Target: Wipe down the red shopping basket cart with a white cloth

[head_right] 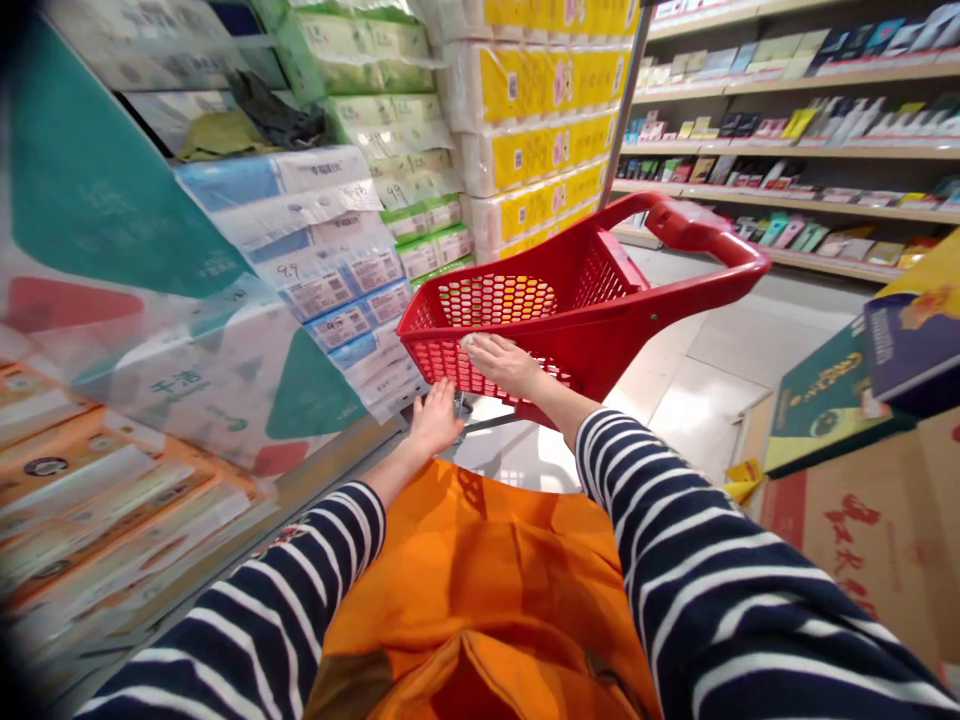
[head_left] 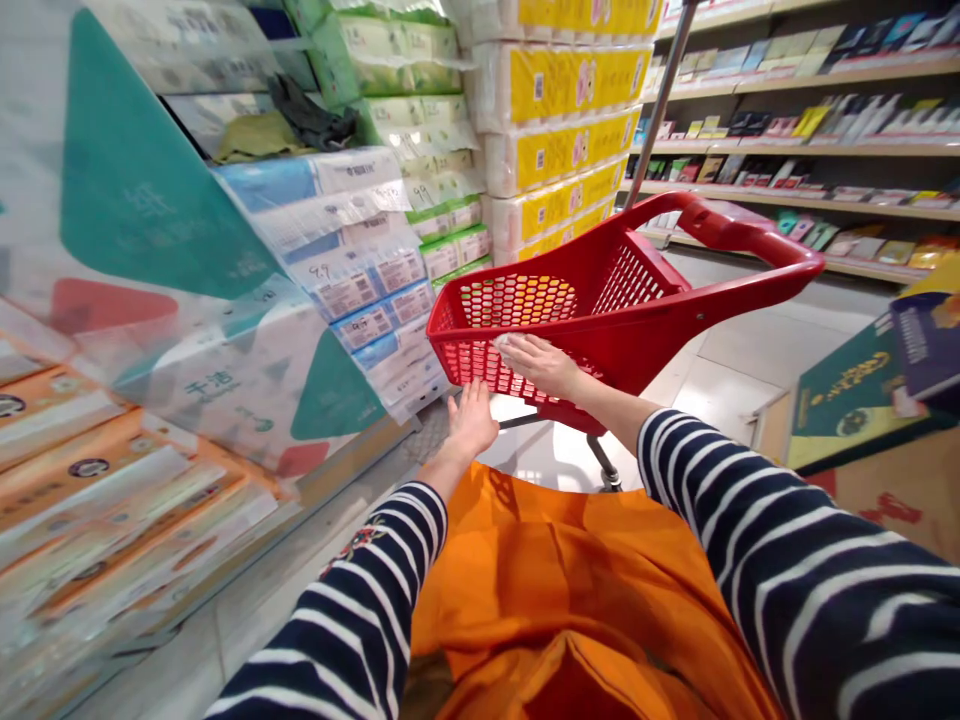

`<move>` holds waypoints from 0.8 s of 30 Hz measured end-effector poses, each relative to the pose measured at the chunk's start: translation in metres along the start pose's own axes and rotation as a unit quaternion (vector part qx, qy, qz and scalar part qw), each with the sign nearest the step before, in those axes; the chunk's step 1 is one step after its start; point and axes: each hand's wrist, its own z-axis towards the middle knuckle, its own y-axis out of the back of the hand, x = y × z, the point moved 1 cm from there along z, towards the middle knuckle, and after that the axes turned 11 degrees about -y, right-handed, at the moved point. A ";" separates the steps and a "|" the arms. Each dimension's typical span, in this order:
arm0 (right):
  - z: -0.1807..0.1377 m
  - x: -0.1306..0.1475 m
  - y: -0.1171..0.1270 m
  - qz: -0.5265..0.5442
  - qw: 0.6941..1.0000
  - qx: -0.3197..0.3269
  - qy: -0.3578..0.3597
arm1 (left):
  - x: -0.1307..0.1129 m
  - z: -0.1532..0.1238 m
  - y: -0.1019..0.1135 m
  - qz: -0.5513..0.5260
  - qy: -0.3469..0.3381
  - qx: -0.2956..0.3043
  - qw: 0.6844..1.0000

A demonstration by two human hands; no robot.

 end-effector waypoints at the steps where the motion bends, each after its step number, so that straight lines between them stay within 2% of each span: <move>1: -0.005 -0.001 -0.003 -0.001 1.000 0.015 0.000 | -0.002 -0.001 0.001 -0.005 -0.002 -0.001 1.000; 5: -0.044 -0.004 -0.023 -0.015 0.996 0.081 -0.034 | -0.008 -0.004 0.001 -0.018 -0.010 -0.006 1.000; 8: -0.063 -0.005 -0.022 -0.021 0.995 0.085 -0.057 | -0.011 -0.005 -0.003 -0.018 -0.012 -0.008 1.000; 12: -0.047 -0.012 0.009 -0.026 0.999 0.029 -0.006 | -0.020 -0.003 -0.008 -0.020 -0.018 -0.010 1.000; 14: -0.035 -0.017 0.023 -0.044 0.999 0.002 -0.011 | -0.027 -0.002 -0.010 -0.024 -0.023 -0.009 0.999; 16: -0.031 -0.021 0.026 -0.053 0.998 0.004 -0.019 | -0.033 -0.002 -0.011 -0.028 -0.031 -0.007 0.999; 22: -0.066 -0.015 -0.004 -0.048 0.997 0.039 -0.049 | -0.037 -0.007 -0.013 -0.031 -0.043 -0.001 0.999; 24: -0.079 -0.013 -0.007 -0.052 0.996 0.046 -0.058 | -0.036 -0.007 -0.014 -0.028 -0.040 -0.003 0.999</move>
